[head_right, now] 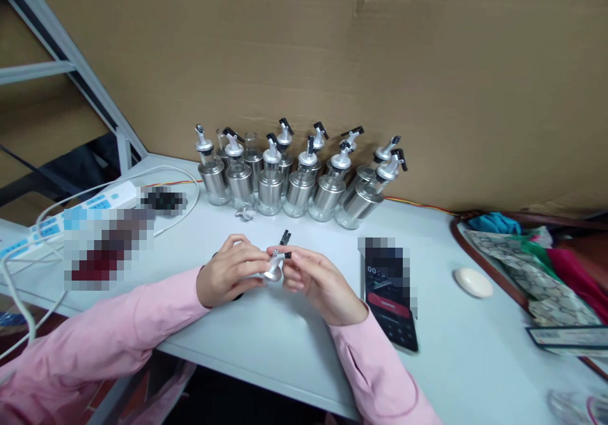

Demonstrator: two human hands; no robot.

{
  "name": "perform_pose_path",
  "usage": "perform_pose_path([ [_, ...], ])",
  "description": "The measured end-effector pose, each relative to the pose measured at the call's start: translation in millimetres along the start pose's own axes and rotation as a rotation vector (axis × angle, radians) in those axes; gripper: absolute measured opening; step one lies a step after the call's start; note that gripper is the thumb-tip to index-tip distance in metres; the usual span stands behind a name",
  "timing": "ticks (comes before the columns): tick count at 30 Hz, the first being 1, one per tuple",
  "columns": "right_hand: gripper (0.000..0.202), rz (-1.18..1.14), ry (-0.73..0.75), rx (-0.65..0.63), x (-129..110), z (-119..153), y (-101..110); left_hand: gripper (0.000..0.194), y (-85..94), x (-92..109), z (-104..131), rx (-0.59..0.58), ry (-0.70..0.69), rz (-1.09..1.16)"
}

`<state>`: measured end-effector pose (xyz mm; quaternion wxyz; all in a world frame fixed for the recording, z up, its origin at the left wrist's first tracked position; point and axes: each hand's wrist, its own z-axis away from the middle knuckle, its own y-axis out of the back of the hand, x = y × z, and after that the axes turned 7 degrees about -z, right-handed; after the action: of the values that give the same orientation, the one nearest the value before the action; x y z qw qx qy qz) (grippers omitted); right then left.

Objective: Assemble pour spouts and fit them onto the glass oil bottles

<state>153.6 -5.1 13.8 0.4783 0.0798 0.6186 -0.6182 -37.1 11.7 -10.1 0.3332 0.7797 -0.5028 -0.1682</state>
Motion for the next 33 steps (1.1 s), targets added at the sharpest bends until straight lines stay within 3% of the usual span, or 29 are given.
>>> perform_pose_path([
  [15, 0.027, 0.04, -0.01, 0.025, -1.4, 1.2, -2.7, 0.018, -0.3, 1.0, 2.0, -0.025, 0.007, 0.068],
  [20, 0.026, 0.014, 0.003, 0.042, 0.6, 0.7, -3.7, 0.024, 0.9, -4.2, 2.0, -0.085, 0.011, 0.115],
  [23, 0.022, -0.032, 0.027, 0.058, -0.3, 0.5, -4.4, 0.038, 8.8, -16.2, 0.2, -0.13, 0.085, 0.218],
  [25, 0.021, -0.058, 0.035, 0.077, -2.8, 0.8, -4.1, 0.032, 16.0, -26.9, -1.8, -0.151, 0.215, 0.257],
  [28, 0.02, -0.078, 0.036, 0.112, -7.0, 1.5, -2.6, 0.022, 26.5, -41.1, -5.7, -0.319, 0.361, 0.287],
  [33, 0.018, -0.09, 0.051, 0.139, -8.8, 1.6, -1.2, 0.025, 42.1, -52.1, -10.5, -0.632, 0.41, 0.342],
])
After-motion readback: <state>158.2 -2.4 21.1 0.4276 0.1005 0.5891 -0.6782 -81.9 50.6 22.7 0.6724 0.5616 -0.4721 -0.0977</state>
